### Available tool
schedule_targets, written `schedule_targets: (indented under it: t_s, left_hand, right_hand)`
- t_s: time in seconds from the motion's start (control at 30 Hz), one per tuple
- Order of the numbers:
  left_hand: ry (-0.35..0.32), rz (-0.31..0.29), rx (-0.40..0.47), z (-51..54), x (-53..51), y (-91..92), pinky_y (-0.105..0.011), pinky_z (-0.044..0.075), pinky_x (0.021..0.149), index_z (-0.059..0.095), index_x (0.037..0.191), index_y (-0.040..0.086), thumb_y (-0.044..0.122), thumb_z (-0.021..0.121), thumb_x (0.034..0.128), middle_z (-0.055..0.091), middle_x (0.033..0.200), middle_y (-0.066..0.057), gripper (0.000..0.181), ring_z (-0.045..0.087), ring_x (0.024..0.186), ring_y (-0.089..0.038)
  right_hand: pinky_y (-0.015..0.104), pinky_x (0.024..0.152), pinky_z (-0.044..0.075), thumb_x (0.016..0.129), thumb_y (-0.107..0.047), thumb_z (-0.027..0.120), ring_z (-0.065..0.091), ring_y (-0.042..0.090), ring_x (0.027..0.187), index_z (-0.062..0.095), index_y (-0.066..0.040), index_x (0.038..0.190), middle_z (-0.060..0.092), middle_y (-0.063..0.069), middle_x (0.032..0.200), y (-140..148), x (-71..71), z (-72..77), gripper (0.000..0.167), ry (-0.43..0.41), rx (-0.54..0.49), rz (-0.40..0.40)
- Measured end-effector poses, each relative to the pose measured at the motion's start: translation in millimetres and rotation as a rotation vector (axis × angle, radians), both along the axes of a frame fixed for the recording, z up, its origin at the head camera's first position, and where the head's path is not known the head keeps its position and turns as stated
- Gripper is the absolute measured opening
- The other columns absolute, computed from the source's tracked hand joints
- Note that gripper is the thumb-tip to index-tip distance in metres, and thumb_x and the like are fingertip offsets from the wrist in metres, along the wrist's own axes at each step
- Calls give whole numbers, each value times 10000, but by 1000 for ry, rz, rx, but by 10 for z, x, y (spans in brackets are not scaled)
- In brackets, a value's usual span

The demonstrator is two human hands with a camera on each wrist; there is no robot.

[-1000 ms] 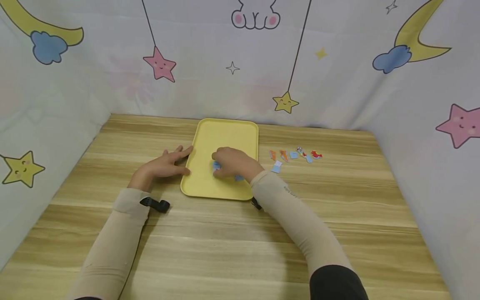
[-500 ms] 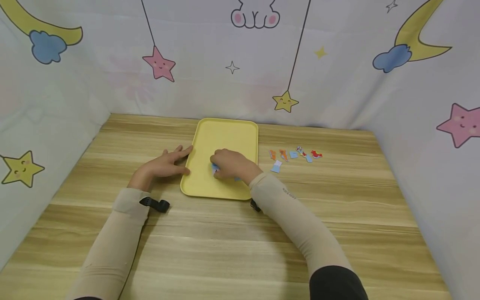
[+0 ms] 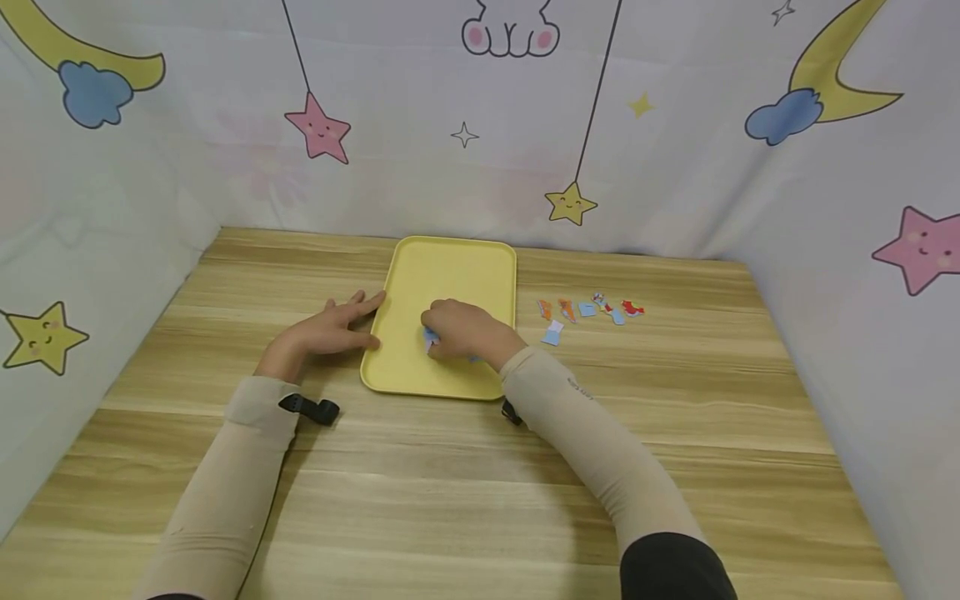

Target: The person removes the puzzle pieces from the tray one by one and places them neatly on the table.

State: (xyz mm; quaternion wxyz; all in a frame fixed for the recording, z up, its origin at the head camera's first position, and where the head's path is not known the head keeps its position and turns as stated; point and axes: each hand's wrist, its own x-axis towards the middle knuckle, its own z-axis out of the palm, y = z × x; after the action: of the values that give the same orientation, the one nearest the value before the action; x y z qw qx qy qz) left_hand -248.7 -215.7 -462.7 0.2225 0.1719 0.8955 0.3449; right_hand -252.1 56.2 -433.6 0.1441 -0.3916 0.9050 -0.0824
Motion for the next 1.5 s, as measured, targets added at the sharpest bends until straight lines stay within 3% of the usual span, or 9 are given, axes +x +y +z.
schedule_targets:
  t_s: [0.4, 0.83, 0.97, 1.1, 1.5]
  left_hand:
    - [-39, 24, 10, 5, 11, -2, -690, -142, 1217, 172, 1708, 208, 308, 699, 986, -7, 1753, -205, 899, -246, 1531, -523]
    - [-18, 8, -3, -8, -7, -2, -637, -168, 1232, 182, 1705, 181, 296, 712, 978, 20, 1754, -195, 906, -183, 1579, -444]
    - [-28, 14, 1, -10, 2, -3, -651, -168, 1225, 179, 1706, 190, 300, 712, 980, 2, 1755, -194, 907, -228, 1553, -481]
    - [-28, 12, 1, -14, 1, -7, -652, -172, 1224, 176, 1706, 190, 300, 710, 984, -2, 1756, -190, 905, -236, 1550, -483]
    - [-1, -13, 6, -19, -8, -2, -592, -194, 1237, 175, 1703, 149, 296, 703, 988, 45, 1754, -196, 900, -117, 1612, -363]
  right_hand:
    - [317, 737, 405, 968, -182, 733, 467, 178, 839, 675, -72, 1001, 530, 22, 903, 75, 14, 29, 128, -1, -37, -1]
    - [300, 686, 371, 943, -131, 698, 446, 172, 788, 645, -76, 907, 506, 22, 855, 198, 21, 56, 85, -3, -71, -3]
    - [296, 692, 392, 954, -154, 705, 467, 175, 803, 676, -64, 990, 535, 29, 900, 236, 35, 79, 101, -9, -63, -17]
    - [311, 730, 431, 968, -174, 707, 501, 187, 851, 707, -29, 1131, 587, 48, 980, 270, 41, 103, 219, -13, -50, -33]
    - [353, 856, 499, 969, -196, 726, 551, 213, 967, 689, 10, 1316, 648, 103, 1154, 398, 38, 133, 405, -13, -45, -78]
